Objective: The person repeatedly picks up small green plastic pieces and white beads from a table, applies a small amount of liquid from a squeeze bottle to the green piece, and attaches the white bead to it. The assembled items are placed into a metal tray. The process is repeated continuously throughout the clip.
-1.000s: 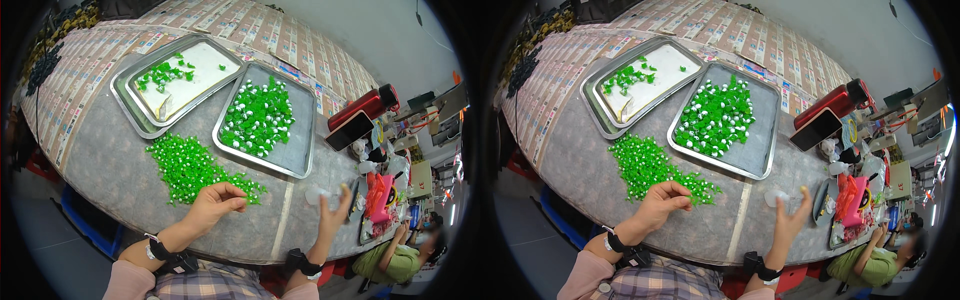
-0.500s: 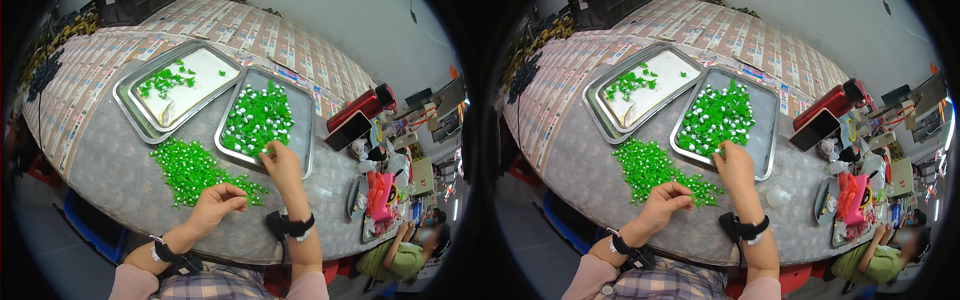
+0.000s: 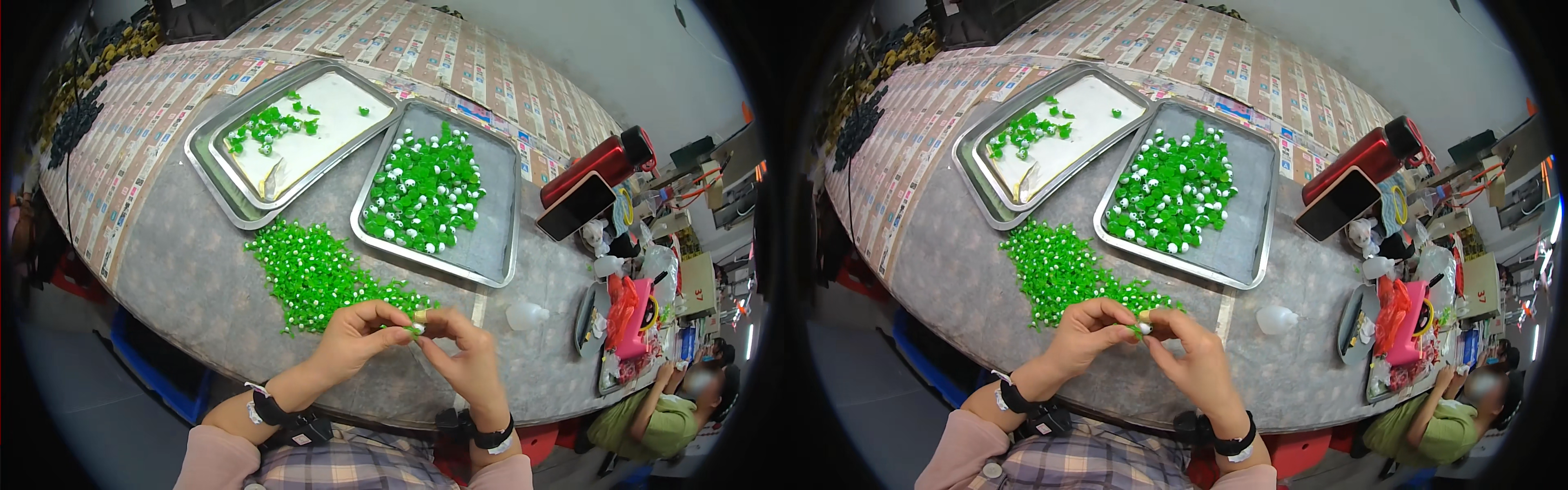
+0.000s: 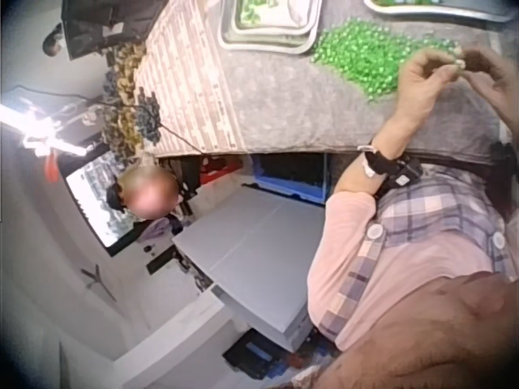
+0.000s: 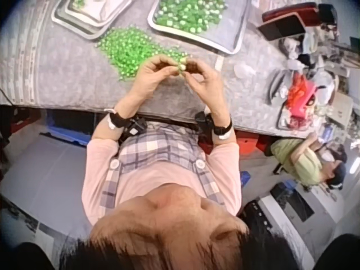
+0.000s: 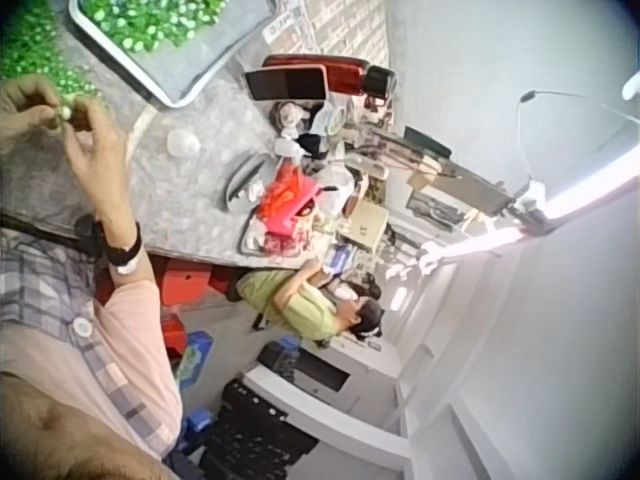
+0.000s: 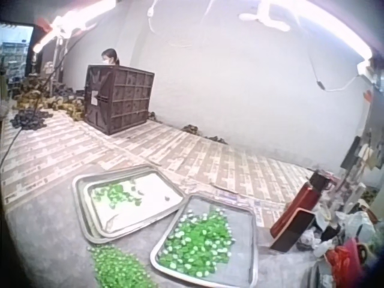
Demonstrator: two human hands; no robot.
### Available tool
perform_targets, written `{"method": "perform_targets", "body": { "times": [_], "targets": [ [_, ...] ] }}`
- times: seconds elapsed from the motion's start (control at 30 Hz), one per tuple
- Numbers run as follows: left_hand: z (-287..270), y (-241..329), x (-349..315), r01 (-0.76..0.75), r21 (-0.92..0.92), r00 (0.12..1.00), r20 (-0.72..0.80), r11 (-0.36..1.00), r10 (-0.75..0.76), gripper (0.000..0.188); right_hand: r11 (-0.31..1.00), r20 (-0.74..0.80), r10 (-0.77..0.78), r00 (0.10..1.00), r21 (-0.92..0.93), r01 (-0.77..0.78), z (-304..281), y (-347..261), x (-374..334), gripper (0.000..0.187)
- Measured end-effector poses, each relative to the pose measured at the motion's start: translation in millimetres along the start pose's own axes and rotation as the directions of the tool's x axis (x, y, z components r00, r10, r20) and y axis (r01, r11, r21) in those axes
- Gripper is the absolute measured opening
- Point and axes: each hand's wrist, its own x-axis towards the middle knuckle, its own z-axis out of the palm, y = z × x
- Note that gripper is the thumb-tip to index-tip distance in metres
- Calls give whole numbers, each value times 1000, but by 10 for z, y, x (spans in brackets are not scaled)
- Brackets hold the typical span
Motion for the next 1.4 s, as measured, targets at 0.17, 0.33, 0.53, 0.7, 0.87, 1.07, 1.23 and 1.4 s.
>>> {"method": "perform_targets", "body": {
  "times": [0.17, 0.33, 0.53, 0.7, 0.87, 1.07, 1.23, 1.4],
  "targets": [
    [21, 7, 6, 2, -4, 1000, 9, 1000, -2, 12, 789, 14, 178, 984, 595, -152, 30, 141, -62, 19],
    [-5, -17, 10, 35, -44, 999, -24, 998, -37, 11, 726, -71, 233, 970, 677, -124, 52, 159, -76, 20],
    [0, 2, 21, 52, -85, 998, -42, 995, -56, 10, 754, -99, 163, 982, 654, -59, 76, 124, -78, 19],
    [-1, 7, 12, 75, -74, 996, -53, 994, -79, 9, 814, -100, 137, 986, 578, -54, 119, 154, -74, 19],
    [39, 36, -18, -127, 387, 987, -47, 913, 157, 8, 797, -36, 199, 979, 588, -140, 93, 145, -84, 20],
    [63, 70, -8, -406, 760, 889, 201, 507, 412, 11, 789, 86, 201, 976, 576, -213, -12, 220, -98, 24],
    [65, 34, -24, -421, 812, 875, 246, 403, 417, 11, 761, 134, 242, 961, 588, -274, 3, 291, -142, 24],
    [92, 102, -22, -171, 740, 982, 73, 651, 175, 7, 780, 76, 260, 963, 572, -256, -2, 291, -137, 21]
  ]
}}
